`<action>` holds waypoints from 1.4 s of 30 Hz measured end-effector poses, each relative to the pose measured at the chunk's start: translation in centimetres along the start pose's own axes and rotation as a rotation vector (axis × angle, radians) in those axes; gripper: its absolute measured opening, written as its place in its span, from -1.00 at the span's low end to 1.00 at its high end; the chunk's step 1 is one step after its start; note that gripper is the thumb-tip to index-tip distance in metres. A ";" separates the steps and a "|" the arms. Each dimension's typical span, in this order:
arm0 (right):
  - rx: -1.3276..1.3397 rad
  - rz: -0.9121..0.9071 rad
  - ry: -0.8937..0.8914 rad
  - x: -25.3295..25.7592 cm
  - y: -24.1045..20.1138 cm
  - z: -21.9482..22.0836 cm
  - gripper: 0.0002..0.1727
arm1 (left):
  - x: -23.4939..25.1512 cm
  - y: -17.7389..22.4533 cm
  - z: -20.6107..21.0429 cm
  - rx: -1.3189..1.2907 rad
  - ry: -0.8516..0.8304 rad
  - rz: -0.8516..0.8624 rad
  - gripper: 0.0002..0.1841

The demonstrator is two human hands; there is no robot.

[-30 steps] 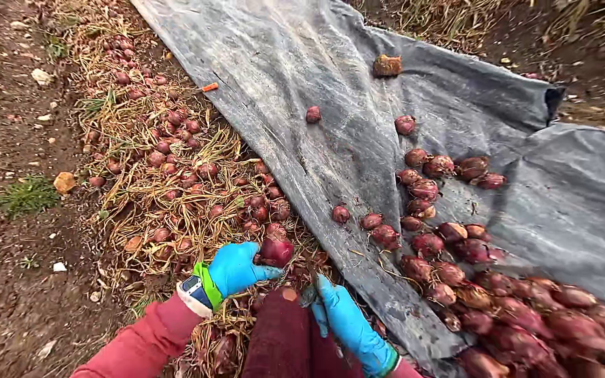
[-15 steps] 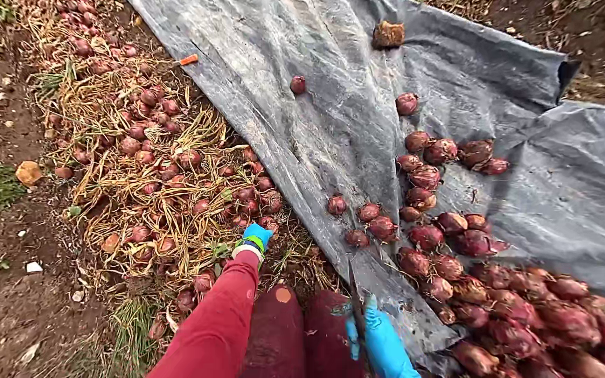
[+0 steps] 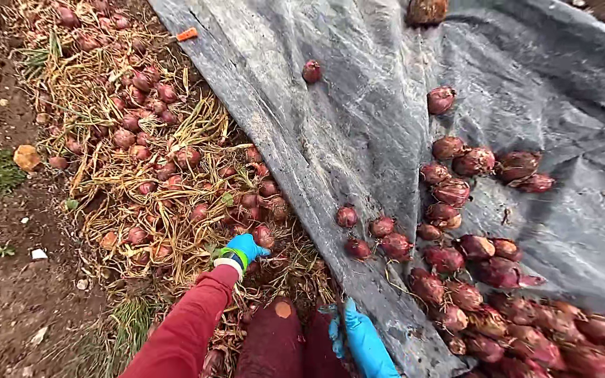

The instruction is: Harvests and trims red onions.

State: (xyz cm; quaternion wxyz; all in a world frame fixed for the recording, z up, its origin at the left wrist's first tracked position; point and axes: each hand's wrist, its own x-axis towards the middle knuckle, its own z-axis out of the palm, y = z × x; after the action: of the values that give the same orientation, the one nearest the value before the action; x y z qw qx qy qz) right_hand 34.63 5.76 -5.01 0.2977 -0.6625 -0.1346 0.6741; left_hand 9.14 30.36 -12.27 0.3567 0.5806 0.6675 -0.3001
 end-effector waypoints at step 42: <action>-0.035 -0.228 -0.046 -6.4 4.1 -0.2 0.07 | -5.1 10.2 9.1 0.488 0.072 0.393 -0.57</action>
State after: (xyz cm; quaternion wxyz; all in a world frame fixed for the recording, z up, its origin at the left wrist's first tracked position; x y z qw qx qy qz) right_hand 33.56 -1.18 -2.16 0.3578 -0.6321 -0.2278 0.6485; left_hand 20.79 21.57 -13.03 0.2341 0.7771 0.4631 -0.3562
